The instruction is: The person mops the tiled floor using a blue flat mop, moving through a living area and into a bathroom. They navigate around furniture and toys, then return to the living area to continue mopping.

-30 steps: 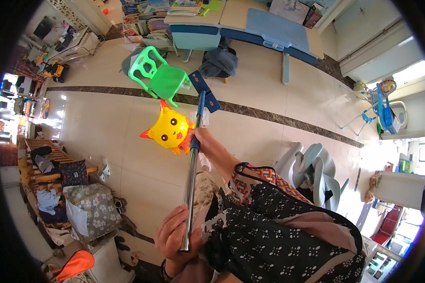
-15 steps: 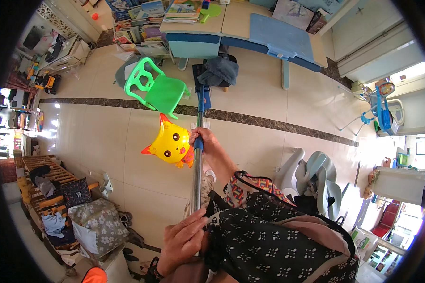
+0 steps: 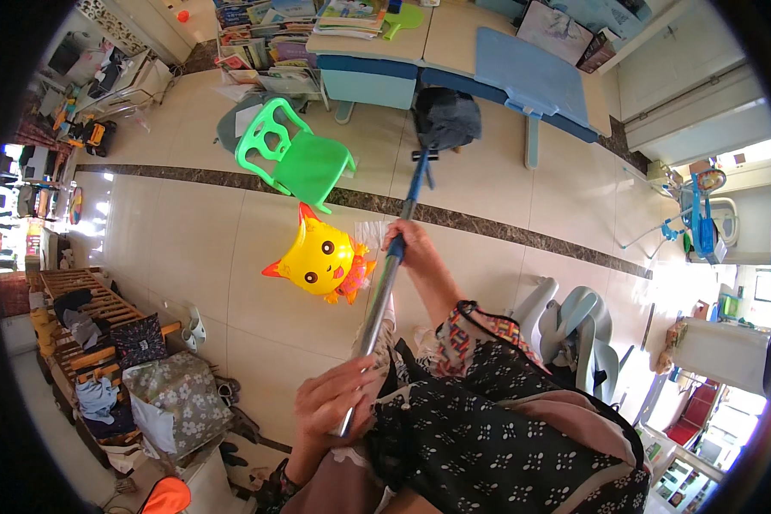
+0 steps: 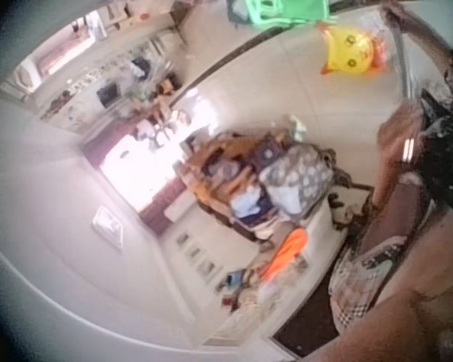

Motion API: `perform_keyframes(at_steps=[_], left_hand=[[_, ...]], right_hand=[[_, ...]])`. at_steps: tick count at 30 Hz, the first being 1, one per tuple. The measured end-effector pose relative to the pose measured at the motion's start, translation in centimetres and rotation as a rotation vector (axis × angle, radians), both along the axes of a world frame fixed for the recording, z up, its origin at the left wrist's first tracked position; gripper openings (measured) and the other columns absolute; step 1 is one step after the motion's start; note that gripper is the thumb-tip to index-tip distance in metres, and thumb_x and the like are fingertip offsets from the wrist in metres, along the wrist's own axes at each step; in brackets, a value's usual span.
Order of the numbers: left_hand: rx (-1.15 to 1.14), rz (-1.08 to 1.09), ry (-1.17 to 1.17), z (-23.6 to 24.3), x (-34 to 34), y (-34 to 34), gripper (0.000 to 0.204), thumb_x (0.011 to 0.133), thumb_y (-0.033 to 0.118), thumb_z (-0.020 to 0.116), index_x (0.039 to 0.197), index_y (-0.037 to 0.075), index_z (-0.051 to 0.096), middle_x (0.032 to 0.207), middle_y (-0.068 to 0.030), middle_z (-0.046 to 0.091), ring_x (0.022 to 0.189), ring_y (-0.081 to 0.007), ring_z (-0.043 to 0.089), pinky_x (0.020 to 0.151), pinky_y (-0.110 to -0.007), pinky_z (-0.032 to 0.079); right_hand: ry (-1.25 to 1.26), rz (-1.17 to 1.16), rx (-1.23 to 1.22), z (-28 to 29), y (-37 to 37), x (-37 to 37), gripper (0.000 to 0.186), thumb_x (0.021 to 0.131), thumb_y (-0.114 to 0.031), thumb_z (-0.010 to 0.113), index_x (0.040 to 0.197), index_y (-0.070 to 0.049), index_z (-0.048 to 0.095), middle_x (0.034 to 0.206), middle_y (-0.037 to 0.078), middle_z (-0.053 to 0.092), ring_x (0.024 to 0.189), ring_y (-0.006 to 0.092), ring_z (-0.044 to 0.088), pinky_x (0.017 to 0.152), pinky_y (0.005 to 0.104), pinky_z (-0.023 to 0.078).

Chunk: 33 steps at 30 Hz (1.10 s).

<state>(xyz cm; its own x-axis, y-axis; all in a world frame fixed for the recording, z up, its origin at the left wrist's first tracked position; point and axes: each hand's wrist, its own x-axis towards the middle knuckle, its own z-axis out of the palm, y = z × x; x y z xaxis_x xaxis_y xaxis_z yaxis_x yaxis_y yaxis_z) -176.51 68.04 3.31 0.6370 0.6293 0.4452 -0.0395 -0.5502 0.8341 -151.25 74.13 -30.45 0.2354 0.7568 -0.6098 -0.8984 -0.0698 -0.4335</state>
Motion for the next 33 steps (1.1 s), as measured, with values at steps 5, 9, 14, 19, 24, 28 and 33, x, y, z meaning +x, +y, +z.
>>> perform_keyframes(at_steps=[5, 9, 14, 19, 24, 28, 33], left_hand=[[-0.023, -0.016, -0.06, -7.2, 5.0, 2.3, 0.033, 0.073, -0.009, 0.071, 0.1, 0.004, 0.057, 0.106, -0.0168, 0.07, 0.104, -0.0391, 0.069, 0.086, -0.046, 0.059], [-0.081, -0.118, -0.099, -11.2, 10.3, 4.8, 0.028, 0.075, -0.011, 0.068, 0.097, 0.002, 0.056, 0.099, -0.0183, 0.071, 0.103, -0.04, 0.069, 0.085, -0.049, 0.057], [-0.103, -0.028, -0.101, -11.1, 9.8, 5.5, 0.028, 0.076, -0.012, 0.067, 0.097, 0.001, 0.055, 0.099, -0.0209, 0.07, 0.102, -0.0392, 0.07, 0.084, -0.045, 0.058], [-0.146, -0.309, 0.003, -3.8, 7.0, 6.3, 0.022, 0.077, -0.005, 0.07, 0.094, 0.002, 0.058, 0.097, -0.0188, 0.07, 0.1, -0.0394, 0.07, 0.081, -0.046, 0.059], [-0.243, -0.314, -0.011, -0.9, 4.0, 6.6, 0.019, 0.077, 0.0, 0.073, 0.09, 0.004, 0.06, 0.081, -0.0103, 0.066, 0.091, -0.0378, 0.072, 0.076, -0.043, 0.061], [-0.212, -0.149, -0.027, -1.5, 4.7, 9.2, 0.023, 0.074, 0.0, 0.075, 0.078, 0.006, 0.054, 0.077, -0.0102, 0.064, 0.081, -0.0348, 0.071, 0.069, -0.042, 0.059], [-0.06, -0.252, 0.025, -8.4, 8.0, 12.6, 0.026, 0.072, -0.004, 0.075, 0.08, 0.004, 0.052, 0.08, -0.0103, 0.061, 0.09, -0.0351, 0.07, 0.071, -0.043, 0.057]], right_hand=[[-0.274, -0.097, 0.035, 2.1, 0.7, 7.3, 0.018, 0.086, -0.009, 0.06, 0.072, -0.009, 0.048, 0.058, 0.005, 0.052, 0.05, 0.0198, 0.054, 0.048, 0.0357, 0.047], [-0.051, -0.087, -0.12, -3.7, 2.4, 16.8, 0.022, 0.085, -0.006, 0.06, 0.07, -0.011, 0.044, 0.055, 0.003, 0.049, 0.043, 0.0194, 0.05, 0.046, 0.0346, 0.044], [0.057, -0.107, -0.017, -0.3, 3.3, 12.8, 0.017, 0.087, -0.007, 0.058, 0.074, -0.005, 0.047, 0.061, 0.003, 0.05, 0.056, 0.0181, 0.054, 0.054, 0.0319, 0.048], [0.712, -0.314, 0.295, 0.6, 2.5, 6.7, 0.009, 0.086, -0.004, 0.059, 0.085, -0.001, 0.05, 0.062, 0.0, 0.048, 0.054, 0.011, 0.046, 0.056, 0.025, 0.046], [0.786, -0.276, 0.395, 3.0, 4.8, 2.4, 0.024, 0.09, -0.005, 0.056, 0.111, 0.006, 0.058, 0.062, -0.003, 0.05, 0.053, 0.0067, 0.049, 0.056, 0.0234, 0.048], [0.742, -0.196, 0.374, 2.2, 9.9, 2.6, 0.027, 0.088, -0.005, 0.057, 0.113, 0.004, 0.054, 0.068, 0.0, 0.052, 0.059, 0.0109, 0.054, 0.06, 0.0259, 0.052], [0.69, -0.156, 0.194, -1.5, 15.8, 6.8, 0.015, 0.084, -0.008, 0.062, 0.087, 0.003, 0.053, 0.068, 0.007, 0.052, 0.059, 0.0167, 0.055, 0.053, 0.0269, 0.051]])
